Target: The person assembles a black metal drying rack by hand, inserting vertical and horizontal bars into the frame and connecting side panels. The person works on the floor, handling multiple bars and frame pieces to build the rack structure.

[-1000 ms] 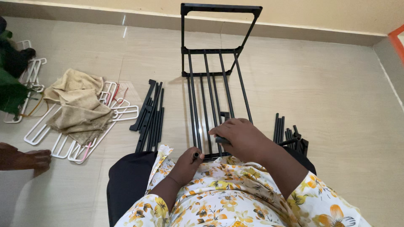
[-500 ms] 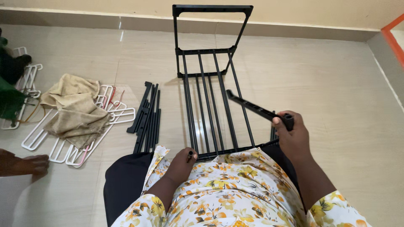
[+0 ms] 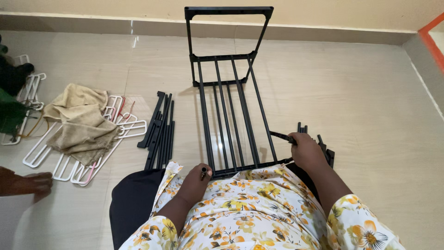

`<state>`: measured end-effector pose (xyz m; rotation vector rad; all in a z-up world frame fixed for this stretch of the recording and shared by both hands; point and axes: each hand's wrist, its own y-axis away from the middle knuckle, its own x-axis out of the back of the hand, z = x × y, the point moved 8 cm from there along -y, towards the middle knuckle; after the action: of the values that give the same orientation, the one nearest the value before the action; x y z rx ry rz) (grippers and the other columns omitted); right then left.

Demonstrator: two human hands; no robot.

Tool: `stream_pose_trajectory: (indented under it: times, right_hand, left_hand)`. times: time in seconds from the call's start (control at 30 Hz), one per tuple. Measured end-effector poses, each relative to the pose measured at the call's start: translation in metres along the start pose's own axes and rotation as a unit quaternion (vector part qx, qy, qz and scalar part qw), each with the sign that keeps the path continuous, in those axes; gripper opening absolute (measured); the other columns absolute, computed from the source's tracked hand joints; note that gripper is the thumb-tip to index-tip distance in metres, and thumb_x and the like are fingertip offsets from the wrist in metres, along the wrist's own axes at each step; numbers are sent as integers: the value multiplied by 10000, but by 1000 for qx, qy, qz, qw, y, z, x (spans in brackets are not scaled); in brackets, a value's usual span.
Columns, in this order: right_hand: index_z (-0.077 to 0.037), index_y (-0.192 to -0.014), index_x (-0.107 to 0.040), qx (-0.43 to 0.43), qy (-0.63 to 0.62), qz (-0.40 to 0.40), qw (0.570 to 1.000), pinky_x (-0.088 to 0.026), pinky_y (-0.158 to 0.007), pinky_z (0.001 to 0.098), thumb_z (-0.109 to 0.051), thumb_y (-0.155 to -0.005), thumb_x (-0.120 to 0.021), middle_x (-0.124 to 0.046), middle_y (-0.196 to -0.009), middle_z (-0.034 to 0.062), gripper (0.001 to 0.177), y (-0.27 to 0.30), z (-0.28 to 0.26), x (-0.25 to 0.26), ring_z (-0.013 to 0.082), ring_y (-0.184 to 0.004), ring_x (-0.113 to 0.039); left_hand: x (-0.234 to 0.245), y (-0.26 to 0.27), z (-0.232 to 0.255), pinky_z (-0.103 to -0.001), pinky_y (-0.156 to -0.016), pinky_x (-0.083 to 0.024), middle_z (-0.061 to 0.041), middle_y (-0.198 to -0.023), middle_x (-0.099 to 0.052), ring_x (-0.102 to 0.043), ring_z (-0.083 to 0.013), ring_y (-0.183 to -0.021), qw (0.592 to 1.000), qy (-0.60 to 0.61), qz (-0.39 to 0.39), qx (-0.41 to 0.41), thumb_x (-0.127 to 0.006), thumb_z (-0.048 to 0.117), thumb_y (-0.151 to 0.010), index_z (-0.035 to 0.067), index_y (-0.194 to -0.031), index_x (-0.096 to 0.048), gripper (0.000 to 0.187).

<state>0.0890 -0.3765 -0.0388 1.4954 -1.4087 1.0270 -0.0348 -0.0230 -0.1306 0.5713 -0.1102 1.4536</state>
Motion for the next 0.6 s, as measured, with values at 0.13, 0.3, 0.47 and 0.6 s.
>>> stream_pose_trajectory:
  times: [0.13,0.3,0.47,0.6]
  right_hand:
    - [-138,-1296,-647,-32,48,-39,998,-527,-990,464,-63,-935,-542,-615,-1370,130,383,-12,6,-22,372,-1172,-644]
    - [-29,-1447,-441,-12,88,-34,995,-499,-976,498,1,-857,-541,-342,-1578,246,599,-10,11,-52,467,-1234,-549]
    - [39,-1394,-459,138,200,-41,969,-398,-1123,500,-29,-808,-594,-359,-1496,338,605,12,-20,-92,500,-1353,-418]
    - [-42,-1383,-504,184,217,-162,945,-404,-1126,471,-128,-894,-627,-428,-1508,200,512,49,-42,-114,399,-1412,-412]
  left_hand:
    - [1,2,2,-404,-863,-527,-136,-1054,-674,-679,-289,-942,1000,-6,-6,11,-561,324,-1019,93,-1093,-605,246]
    - [0,3,-1,-405,-856,-531,-138,-1041,-683,-671,-303,-907,999,-17,-10,43,-573,312,-1009,97,-1104,-611,238]
    - [-2,1,-7,-398,-843,-541,-133,-1046,-691,-689,-286,-902,1000,-3,-5,26,-588,296,-999,93,-1099,-613,227]
    - [-3,-2,-13,-402,-851,-547,-139,-1067,-684,-702,-301,-937,1000,-18,7,2,-606,275,-982,102,-1106,-610,213]
